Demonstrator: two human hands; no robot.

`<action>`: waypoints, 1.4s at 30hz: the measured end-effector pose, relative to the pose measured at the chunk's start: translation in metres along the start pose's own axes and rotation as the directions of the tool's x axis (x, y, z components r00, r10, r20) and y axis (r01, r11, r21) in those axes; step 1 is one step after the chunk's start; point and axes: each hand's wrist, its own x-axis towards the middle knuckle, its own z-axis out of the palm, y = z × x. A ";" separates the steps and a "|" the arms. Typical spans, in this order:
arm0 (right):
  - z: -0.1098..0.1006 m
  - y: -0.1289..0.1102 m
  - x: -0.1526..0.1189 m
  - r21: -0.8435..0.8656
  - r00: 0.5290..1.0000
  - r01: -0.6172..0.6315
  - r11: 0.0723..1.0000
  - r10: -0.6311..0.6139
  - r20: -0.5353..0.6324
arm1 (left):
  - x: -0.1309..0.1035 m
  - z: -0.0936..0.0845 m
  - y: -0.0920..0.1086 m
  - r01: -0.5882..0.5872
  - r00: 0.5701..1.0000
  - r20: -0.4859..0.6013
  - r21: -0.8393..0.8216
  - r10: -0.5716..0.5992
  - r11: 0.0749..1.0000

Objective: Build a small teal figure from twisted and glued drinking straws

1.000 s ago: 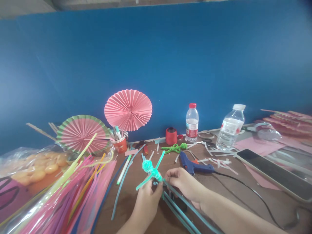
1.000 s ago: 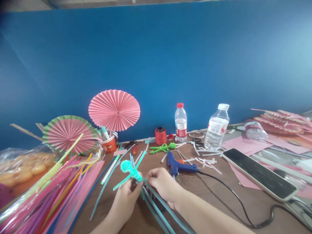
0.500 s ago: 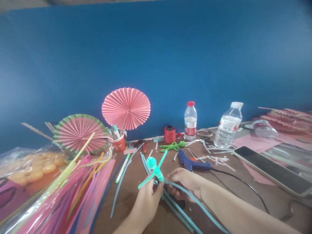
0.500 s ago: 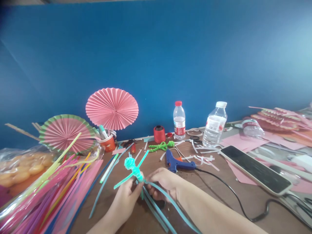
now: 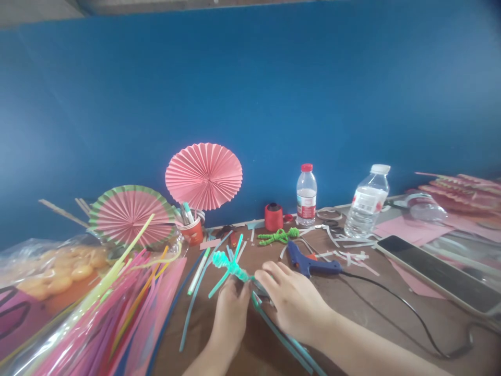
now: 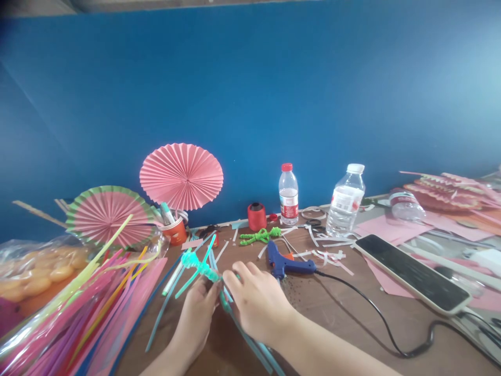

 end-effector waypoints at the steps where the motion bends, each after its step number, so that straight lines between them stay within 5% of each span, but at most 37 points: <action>1: 0.002 0.000 -0.001 -0.066 1.000 0.027 0.997 -0.028 -0.005 | 0.000 0.000 0.000 0.022 1.000 -0.009 -0.028 -0.022 0.999; 10: 0.013 0.007 -0.003 -0.191 0.984 0.096 0.977 -0.122 -0.130 | -0.004 0.003 0.008 0.131 0.988 0.112 -0.280 -0.103 0.951; 19: 0.005 0.008 0.001 -0.192 0.995 0.090 0.977 -0.096 -0.026 | -0.002 0.003 0.002 0.114 0.990 0.108 -0.191 -0.094 0.975; 33: -0.016 0.014 0.010 0.222 0.956 -0.262 0.939 0.222 0.189 | -0.006 0.006 0.001 0.161 0.968 0.225 -0.215 -0.111 0.963; 39: -0.022 0.019 0.013 0.042 0.983 0.118 0.992 -0.123 0.137 | -0.006 0.006 0.003 0.185 0.966 0.217 -0.199 -0.141 0.962; 42: -0.021 0.017 0.012 -0.028 0.976 0.179 0.984 -0.174 0.128 | -0.006 0.007 0.001 0.168 0.969 0.206 -0.160 -0.134 0.973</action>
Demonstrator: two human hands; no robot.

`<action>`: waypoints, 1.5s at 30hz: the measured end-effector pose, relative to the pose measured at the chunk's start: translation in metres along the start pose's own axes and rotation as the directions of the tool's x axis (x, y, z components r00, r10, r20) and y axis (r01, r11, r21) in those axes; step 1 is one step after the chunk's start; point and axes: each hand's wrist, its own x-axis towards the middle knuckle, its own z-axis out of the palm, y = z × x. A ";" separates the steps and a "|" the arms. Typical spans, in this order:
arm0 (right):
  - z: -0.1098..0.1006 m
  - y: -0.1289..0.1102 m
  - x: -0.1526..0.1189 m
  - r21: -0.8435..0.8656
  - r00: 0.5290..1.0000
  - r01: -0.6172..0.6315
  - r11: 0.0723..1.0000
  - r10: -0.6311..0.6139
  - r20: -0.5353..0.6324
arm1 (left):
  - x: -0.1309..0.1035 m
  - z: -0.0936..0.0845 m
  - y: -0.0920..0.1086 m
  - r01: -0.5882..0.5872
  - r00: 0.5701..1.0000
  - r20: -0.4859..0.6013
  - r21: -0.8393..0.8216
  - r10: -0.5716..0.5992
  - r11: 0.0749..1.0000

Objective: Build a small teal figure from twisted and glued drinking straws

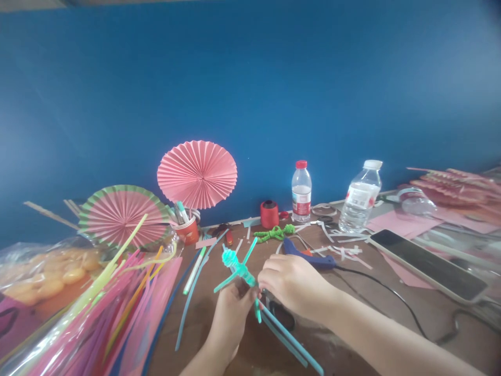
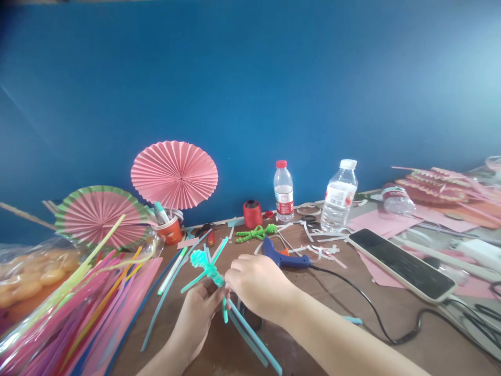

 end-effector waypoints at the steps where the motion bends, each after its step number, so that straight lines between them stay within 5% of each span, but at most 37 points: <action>1: 0.001 -0.001 0.000 0.001 1.000 -0.010 1.000 0.010 -0.002 | 0.000 0.000 -0.001 -0.008 1.000 -0.002 0.020 0.008 1.000; 10: 0.008 -0.001 0.002 0.252 0.958 -0.285 0.925 0.282 0.050 | -0.004 -0.001 0.002 -0.027 1.000 -0.008 0.246 0.030 0.969; 15: 0.009 0.011 0.003 0.555 0.912 -0.396 0.732 0.384 0.145 | -0.007 0.003 0.008 0.070 0.993 0.104 -0.115 -0.058 0.991; 19: 0.013 0.019 0.003 0.725 0.884 -0.439 0.530 0.397 0.245 | -0.009 0.005 0.012 0.136 0.982 0.176 -0.417 -0.067 0.899; 21: 0.015 0.016 0.002 0.748 0.887 -0.432 0.503 0.385 0.254 | -0.009 0.003 0.012 0.126 0.986 0.160 -0.500 -0.051 0.857; 25: 0.020 0.001 0.000 0.649 0.917 -0.368 0.666 0.375 0.135 | -0.005 0.000 0.011 0.064 0.998 0.057 -0.580 -0.038 0.812; 29: 0.028 -0.012 -0.004 0.321 0.924 -0.369 0.872 0.381 0.025 | -0.003 0.000 0.013 -0.009 1.000 0.011 -0.539 0.018 0.842; 35: 0.036 -0.023 -0.006 0.077 0.934 -0.348 0.934 0.338 0.114 | 0.001 -0.003 0.014 -0.133 0.986 -0.152 -0.476 0.068 0.869; 38: 0.035 -0.031 -0.006 -0.010 0.932 -0.338 0.941 0.336 0.135 | 0.001 -0.007 0.014 -0.166 0.952 -0.296 -0.307 0.072 0.937; 41: 0.031 -0.039 -0.008 -0.070 0.938 -0.319 0.945 0.326 0.122 | -0.003 -0.008 0.016 -0.162 0.892 -0.421 0.039 0.164 0.986; 45: 0.025 -0.044 -0.009 -0.101 0.966 -0.227 0.969 0.237 0.099 | -0.006 -0.006 0.020 -0.137 0.873 -0.426 0.259 0.240 0.956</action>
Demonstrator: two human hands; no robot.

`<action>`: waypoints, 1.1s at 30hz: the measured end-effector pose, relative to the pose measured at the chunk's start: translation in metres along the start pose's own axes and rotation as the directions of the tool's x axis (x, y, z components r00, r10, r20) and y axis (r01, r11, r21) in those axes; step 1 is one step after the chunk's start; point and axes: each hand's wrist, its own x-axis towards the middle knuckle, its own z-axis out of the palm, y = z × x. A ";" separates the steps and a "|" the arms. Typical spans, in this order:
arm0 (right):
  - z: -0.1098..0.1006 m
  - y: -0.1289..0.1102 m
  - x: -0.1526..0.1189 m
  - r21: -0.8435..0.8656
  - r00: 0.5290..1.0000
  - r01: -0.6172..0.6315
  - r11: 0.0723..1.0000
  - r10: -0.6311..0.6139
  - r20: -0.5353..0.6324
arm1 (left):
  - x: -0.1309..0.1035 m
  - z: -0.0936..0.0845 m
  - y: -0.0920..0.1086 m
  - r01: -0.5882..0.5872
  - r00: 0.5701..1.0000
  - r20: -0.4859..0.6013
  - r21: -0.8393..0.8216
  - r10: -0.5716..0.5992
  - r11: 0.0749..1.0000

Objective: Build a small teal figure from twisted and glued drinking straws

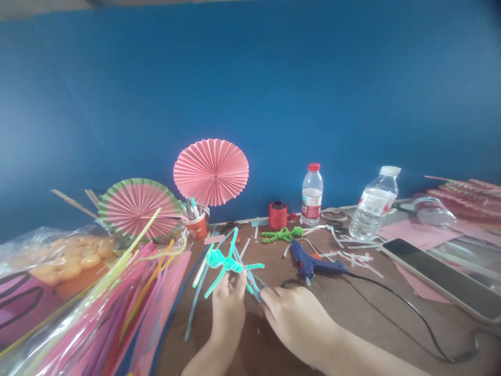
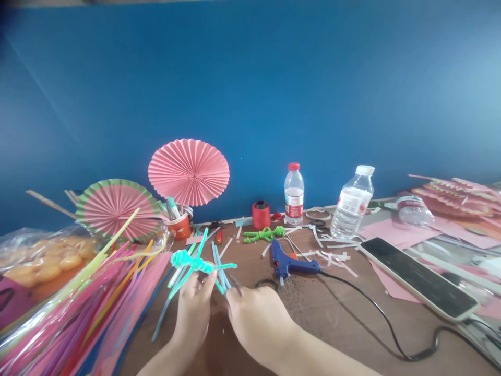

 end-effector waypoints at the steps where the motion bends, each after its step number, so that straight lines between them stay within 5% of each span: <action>1: -0.001 0.001 0.000 0.005 1.000 0.019 1.000 -0.019 -0.012 | 0.000 0.000 0.000 0.003 1.000 0.021 0.002 -0.003 1.000; 12: -0.031 0.021 0.005 0.403 0.993 -0.074 0.912 0.105 -0.056 | -0.003 0.002 -0.005 -0.070 0.978 0.205 0.107 0.047 0.992; 16: -0.030 0.029 0.009 0.628 0.981 -0.144 0.765 0.196 -0.013 | -0.006 0.005 -0.006 -0.093 0.947 0.310 -0.001 0.088 0.996; 22: -0.010 0.049 0.021 0.831 0.947 -0.256 0.494 0.303 0.111 | -0.006 0.006 -0.005 0.042 0.892 0.452 -0.075 -0.004 0.996; 27: 0.003 0.059 0.026 0.784 0.944 -0.285 0.552 0.304 0.129 | -0.008 0.005 0.000 0.186 0.844 0.532 -0.179 -0.064 0.966; 30: 0.005 0.059 0.025 0.774 0.951 -0.278 0.569 0.276 0.138 | -0.008 0.005 0.000 0.341 0.822 0.563 -0.369 -0.084 0.865; 33: 0.005 0.053 0.022 0.696 0.962 -0.255 0.671 0.248 0.114 | -0.004 0.005 -0.002 0.402 0.847 0.526 -0.543 -0.074 0.738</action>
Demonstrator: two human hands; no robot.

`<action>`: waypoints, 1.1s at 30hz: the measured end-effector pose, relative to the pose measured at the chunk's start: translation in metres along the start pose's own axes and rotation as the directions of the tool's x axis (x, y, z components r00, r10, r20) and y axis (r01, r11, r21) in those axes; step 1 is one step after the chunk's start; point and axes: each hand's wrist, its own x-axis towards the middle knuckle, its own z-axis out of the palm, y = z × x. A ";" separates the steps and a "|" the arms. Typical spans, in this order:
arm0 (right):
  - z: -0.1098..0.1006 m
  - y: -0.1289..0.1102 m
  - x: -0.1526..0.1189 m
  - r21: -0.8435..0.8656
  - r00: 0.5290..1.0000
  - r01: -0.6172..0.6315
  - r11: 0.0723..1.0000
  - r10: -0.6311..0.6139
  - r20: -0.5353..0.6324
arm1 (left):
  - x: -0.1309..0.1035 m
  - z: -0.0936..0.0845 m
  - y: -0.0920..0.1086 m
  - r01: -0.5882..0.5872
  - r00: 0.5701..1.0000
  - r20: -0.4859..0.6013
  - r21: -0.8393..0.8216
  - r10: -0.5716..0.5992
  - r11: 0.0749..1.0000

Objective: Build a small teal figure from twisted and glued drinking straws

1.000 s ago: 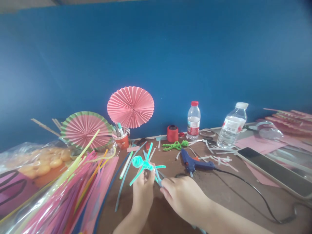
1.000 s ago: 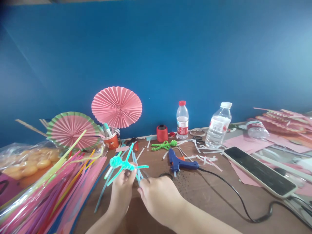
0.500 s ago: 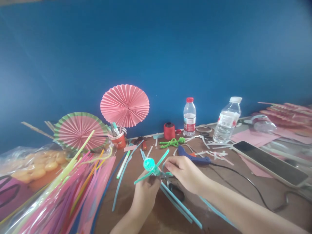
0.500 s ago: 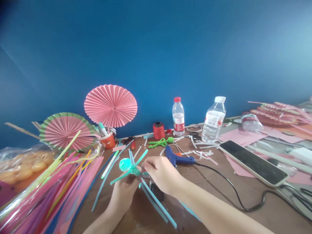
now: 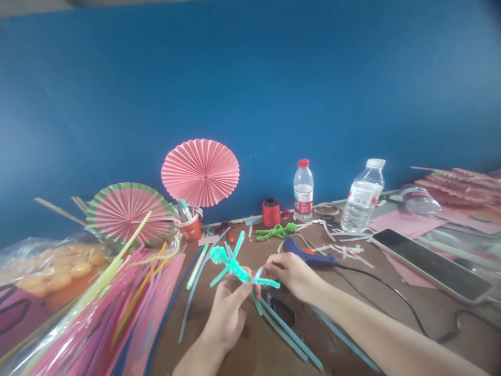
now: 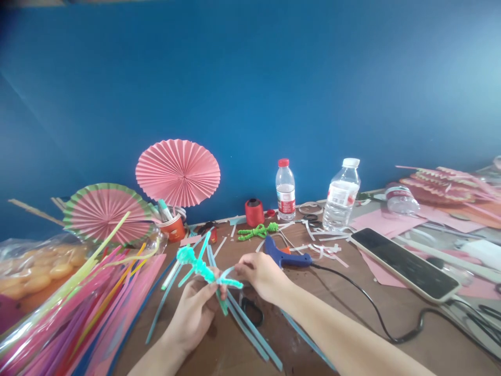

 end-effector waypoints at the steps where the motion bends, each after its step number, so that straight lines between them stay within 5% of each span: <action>1: 0.002 -0.002 -0.003 -0.099 1.000 0.014 0.995 -0.015 -0.006 | 0.002 -0.001 0.000 -0.022 0.999 -0.030 -0.037 0.021 0.999; 6: 0.018 -0.016 -0.021 -0.612 0.986 0.162 0.774 -0.154 0.066 | 0.008 -0.007 -0.002 -0.158 0.970 -0.177 0.065 0.168 0.985; 10: 0.031 -0.023 -0.030 -0.714 0.952 0.300 0.632 -0.244 0.185 | 0.005 -0.007 0.000 -0.172 0.916 -0.268 0.407 0.298 0.897; 13: 0.033 -0.026 -0.033 -0.711 0.924 0.371 0.598 -0.318 0.214 | 0.001 -0.003 0.003 -0.177 0.909 -0.232 0.536 0.346 0.825; 17: 0.024 -0.032 -0.033 -0.632 0.894 0.434 0.642 -0.396 0.211 | -0.003 0.001 0.009 -0.154 0.926 -0.177 0.627 0.332 0.764; 21: 0.009 -0.038 -0.032 -0.531 0.912 0.391 0.752 -0.396 0.112 | -0.003 0.003 0.016 -0.152 0.932 -0.129 0.708 0.338 0.690; 27: -0.007 -0.038 -0.023 -0.252 0.966 0.215 0.944 -0.243 -0.085 | -0.001 0.006 0.014 -0.168 0.955 -0.089 0.621 0.282 0.766; 33: -0.013 -0.017 -0.007 -0.114 0.981 0.073 0.991 -0.091 -0.169 | 0.001 -0.005 -0.003 -0.113 0.977 -0.118 0.405 0.175 0.907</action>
